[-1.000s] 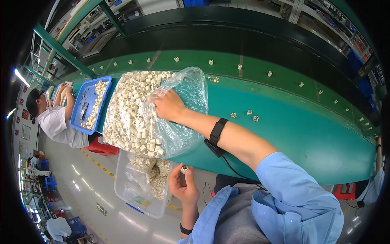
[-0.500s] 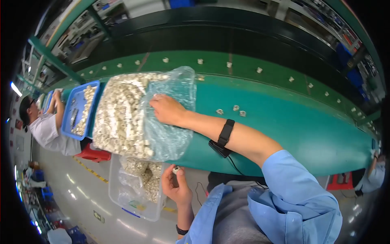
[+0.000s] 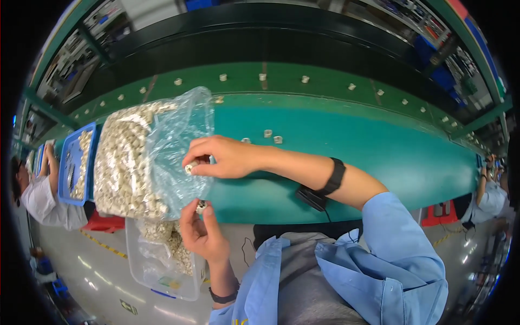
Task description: The person picks up a white plastic sleeve and a metal component by hand, fits the sleeve over the component, and places the assembled unit onto the green conveyor belt, repeating the process for multiple units.
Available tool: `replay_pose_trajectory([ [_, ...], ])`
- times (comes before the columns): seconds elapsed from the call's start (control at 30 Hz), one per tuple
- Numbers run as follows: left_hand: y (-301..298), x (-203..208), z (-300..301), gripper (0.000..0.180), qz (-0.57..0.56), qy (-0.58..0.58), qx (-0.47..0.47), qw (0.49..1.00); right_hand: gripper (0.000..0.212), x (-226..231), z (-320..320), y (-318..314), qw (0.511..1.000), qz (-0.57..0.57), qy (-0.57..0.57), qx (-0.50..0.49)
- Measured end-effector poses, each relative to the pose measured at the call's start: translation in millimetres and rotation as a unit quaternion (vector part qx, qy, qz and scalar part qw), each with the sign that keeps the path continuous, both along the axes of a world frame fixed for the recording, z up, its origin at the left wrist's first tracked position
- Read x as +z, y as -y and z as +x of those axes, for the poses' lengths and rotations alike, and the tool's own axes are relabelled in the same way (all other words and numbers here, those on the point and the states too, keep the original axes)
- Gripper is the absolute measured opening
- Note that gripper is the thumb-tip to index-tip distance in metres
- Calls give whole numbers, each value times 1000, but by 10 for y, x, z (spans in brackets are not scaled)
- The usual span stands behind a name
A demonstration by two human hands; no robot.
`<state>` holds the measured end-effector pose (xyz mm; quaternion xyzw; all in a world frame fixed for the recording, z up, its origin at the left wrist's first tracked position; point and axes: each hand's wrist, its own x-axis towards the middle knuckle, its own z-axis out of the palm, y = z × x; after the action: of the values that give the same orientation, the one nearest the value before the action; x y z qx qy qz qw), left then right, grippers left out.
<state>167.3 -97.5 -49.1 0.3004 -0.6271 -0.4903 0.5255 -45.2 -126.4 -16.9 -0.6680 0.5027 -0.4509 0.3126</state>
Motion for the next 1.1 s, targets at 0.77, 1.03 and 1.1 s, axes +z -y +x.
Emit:
replay_pose_trajectory([
  [0.77, -1260, 464, -1748, 31, -189, 11, -415, 890, 23, 465, -812, -3348, 942, -178, 25, -283],
  [1.03, -1380, 576, -1912, 32, -253, 1, -431, 866, 26, 390, -851, -3560, 917, -215, -32, -333],
  [1.1, -1382, 579, -1942, 33, -286, 0, -428, 857, 25, 408, -836, -3589, 905, -222, -97, -350],
])
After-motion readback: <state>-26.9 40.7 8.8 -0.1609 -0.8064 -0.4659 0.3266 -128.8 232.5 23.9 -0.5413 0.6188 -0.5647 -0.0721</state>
